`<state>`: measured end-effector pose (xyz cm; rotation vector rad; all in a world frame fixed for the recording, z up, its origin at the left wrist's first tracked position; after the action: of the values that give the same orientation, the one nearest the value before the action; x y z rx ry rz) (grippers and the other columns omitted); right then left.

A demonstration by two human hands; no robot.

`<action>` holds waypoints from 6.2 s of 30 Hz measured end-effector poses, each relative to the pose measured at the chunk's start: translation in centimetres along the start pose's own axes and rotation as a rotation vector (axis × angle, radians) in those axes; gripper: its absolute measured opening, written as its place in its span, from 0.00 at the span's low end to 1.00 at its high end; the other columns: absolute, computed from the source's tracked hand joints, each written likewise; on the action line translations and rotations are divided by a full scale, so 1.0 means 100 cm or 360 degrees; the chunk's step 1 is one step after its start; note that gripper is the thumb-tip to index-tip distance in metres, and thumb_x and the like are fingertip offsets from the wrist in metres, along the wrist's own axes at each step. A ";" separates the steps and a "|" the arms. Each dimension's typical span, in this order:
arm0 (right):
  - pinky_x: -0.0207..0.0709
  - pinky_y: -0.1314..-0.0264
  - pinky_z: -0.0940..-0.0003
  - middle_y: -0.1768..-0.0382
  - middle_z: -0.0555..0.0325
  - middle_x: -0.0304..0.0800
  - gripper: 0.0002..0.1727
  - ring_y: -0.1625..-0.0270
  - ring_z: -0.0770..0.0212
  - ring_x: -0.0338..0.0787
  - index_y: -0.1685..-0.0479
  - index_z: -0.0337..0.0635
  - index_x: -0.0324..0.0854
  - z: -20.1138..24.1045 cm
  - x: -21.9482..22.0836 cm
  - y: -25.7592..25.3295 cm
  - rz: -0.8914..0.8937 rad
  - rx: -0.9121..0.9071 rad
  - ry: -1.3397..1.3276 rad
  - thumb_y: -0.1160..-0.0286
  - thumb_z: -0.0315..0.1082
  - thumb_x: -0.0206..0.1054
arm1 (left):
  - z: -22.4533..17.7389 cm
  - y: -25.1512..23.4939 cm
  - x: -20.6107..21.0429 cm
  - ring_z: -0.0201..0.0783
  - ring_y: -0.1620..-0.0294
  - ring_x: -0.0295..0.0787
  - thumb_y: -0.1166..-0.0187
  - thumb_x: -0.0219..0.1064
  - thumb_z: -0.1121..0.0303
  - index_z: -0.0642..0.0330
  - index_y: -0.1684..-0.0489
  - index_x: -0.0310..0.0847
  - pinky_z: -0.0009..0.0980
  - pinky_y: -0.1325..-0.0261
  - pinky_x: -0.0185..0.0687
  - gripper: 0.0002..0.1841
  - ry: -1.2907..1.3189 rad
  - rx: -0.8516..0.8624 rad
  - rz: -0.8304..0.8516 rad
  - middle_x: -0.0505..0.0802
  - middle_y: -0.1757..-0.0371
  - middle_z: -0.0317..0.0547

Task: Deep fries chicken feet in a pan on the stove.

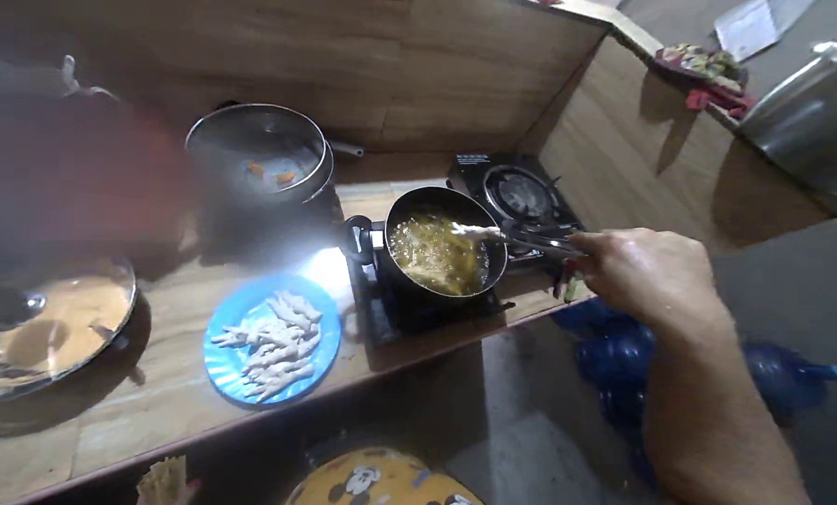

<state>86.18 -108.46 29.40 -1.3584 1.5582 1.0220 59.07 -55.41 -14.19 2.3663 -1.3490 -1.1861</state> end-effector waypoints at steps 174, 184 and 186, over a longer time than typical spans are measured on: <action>0.78 0.44 0.28 0.44 0.35 0.92 0.13 0.41 0.29 0.90 0.42 0.37 0.88 0.060 0.036 -0.097 -0.0056 -0.0449 0.0082 0.15 0.35 0.66 | 0.008 0.047 0.000 0.58 0.23 0.78 0.28 0.75 0.70 0.78 0.16 0.59 0.49 0.19 0.69 0.40 0.0023 -0.0163 0.0029 0.78 0.25 0.76; 0.76 0.53 0.20 0.45 0.30 0.91 0.18 0.46 0.21 0.90 0.36 0.39 0.86 0.069 -0.008 -0.060 -0.0267 -0.0524 -0.0183 0.16 0.40 0.71 | 0.014 0.056 -0.005 0.62 0.26 0.79 0.27 0.77 0.71 0.76 0.17 0.63 0.55 0.21 0.70 0.39 0.0077 -0.0272 -0.0071 0.80 0.26 0.74; 0.79 0.59 0.23 0.51 0.32 0.93 0.18 0.54 0.25 0.92 0.36 0.40 0.88 0.097 -0.008 -0.020 -0.0412 -0.0795 -0.0320 0.21 0.38 0.75 | 0.018 0.055 -0.004 0.62 0.25 0.79 0.28 0.77 0.71 0.75 0.17 0.64 0.56 0.21 0.69 0.39 0.0104 -0.0286 -0.0102 0.81 0.26 0.74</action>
<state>88.93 -99.26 26.70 -1.6767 0.9801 1.3885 54.14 -57.89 -12.45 2.3147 -1.1050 -1.1819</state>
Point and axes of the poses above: each hand's wrist, its own y-axis away from the middle knuckle, its own x-axis out of the palm, z = x × y, the point moved 5 cm from there along -y, towards the middle knuckle
